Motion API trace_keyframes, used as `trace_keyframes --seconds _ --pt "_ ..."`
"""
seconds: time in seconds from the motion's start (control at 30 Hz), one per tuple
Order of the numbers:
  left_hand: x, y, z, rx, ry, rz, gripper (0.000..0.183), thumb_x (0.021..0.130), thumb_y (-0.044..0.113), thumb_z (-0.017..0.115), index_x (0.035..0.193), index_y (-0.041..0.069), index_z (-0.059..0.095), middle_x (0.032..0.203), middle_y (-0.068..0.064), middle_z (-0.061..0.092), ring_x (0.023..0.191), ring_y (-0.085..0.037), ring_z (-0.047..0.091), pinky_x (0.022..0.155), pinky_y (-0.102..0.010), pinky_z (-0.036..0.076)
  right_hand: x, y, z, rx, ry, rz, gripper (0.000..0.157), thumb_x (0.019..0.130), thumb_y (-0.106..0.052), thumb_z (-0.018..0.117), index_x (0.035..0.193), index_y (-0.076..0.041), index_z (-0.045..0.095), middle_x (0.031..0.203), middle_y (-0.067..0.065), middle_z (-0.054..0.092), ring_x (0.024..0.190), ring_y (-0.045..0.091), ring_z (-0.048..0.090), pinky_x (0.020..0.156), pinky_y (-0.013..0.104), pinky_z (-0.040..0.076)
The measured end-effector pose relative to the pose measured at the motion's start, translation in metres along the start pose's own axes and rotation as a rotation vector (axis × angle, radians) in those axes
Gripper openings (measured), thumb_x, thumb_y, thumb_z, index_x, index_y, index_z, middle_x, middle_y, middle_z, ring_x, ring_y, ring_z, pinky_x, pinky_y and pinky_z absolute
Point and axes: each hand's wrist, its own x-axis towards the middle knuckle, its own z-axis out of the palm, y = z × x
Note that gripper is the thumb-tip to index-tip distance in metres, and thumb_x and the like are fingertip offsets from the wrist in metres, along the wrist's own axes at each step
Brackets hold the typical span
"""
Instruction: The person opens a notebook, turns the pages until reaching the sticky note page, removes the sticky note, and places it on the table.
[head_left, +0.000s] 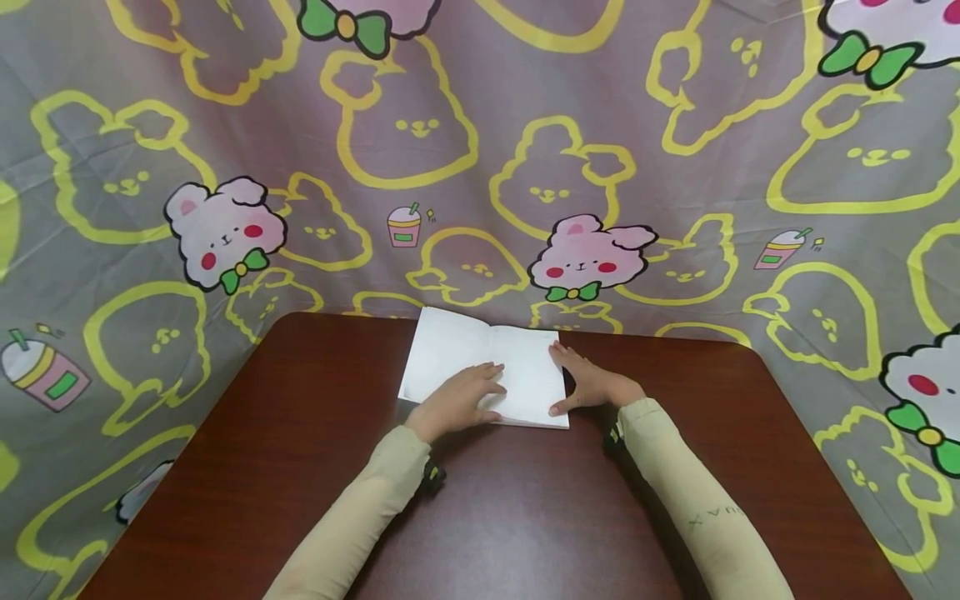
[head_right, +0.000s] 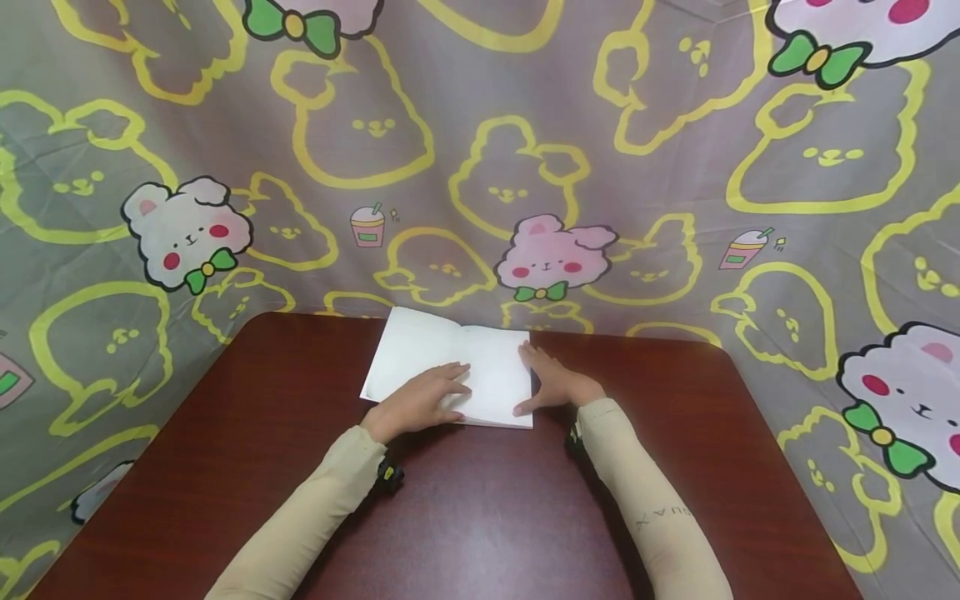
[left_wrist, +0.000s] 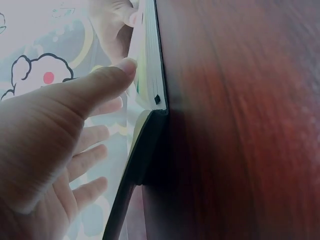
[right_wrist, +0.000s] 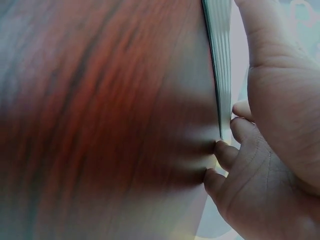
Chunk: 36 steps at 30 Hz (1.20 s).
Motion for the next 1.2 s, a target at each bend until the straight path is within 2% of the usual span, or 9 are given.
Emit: trace_keyframes --seconds 0.3,0.77,0.87,1.07,1.2 --pt "-0.003 0.001 -0.003 0.000 -0.003 -0.007 0.045 0.088 0.032 0.080 0.124 0.007 0.072 0.153 -0.019 0.049 0.145 -0.035 0.043 0.122 -0.046 0.032 -0.005 0.009 -0.001 0.041 -0.003 -0.019 0.129 0.075 -0.043 0.090 0.162 0.003 0.006 0.170 0.023 -0.001 0.157 0.041 0.000 0.124 0.060 0.013" --pt "-0.007 0.000 -0.006 0.032 0.028 0.011 0.040 0.089 0.031 0.080 0.120 0.008 0.074 0.152 -0.018 0.051 0.144 -0.034 0.044 0.119 -0.049 0.035 -0.013 0.015 -0.004 0.040 0.014 -0.004 0.133 0.072 -0.042 0.093 0.162 0.002 0.005 0.169 0.026 0.000 0.156 0.044 0.003 0.122 0.064 0.017" --pt "-0.007 0.001 -0.007 0.030 0.048 0.033 0.032 0.089 0.028 0.080 0.113 0.008 0.075 0.151 -0.019 0.052 0.143 -0.035 0.046 0.118 -0.049 0.036 -0.010 0.015 -0.004 0.038 0.011 -0.006 0.133 0.072 -0.045 0.092 0.162 0.000 0.005 0.169 0.024 -0.001 0.156 0.043 0.002 0.123 0.063 0.016" --pt "-0.007 0.004 -0.005 0.037 0.076 0.044 0.007 0.088 0.018 0.075 0.090 0.011 0.075 0.150 -0.018 0.053 0.142 -0.035 0.047 0.118 -0.048 0.038 -0.005 0.017 -0.003 0.025 0.022 -0.015 0.131 0.073 -0.046 0.091 0.162 0.002 0.007 0.170 0.023 -0.001 0.156 0.043 0.001 0.124 0.061 0.013" --pt "-0.006 0.006 -0.006 0.047 0.106 0.042 0.006 0.086 0.015 0.075 0.082 0.011 0.072 0.148 -0.018 0.055 0.141 -0.036 0.048 0.117 -0.049 0.039 -0.004 0.017 -0.002 0.021 0.030 -0.041 0.128 0.075 -0.042 0.091 0.161 0.005 0.009 0.169 0.026 0.002 0.156 0.045 0.002 0.123 0.063 0.013"
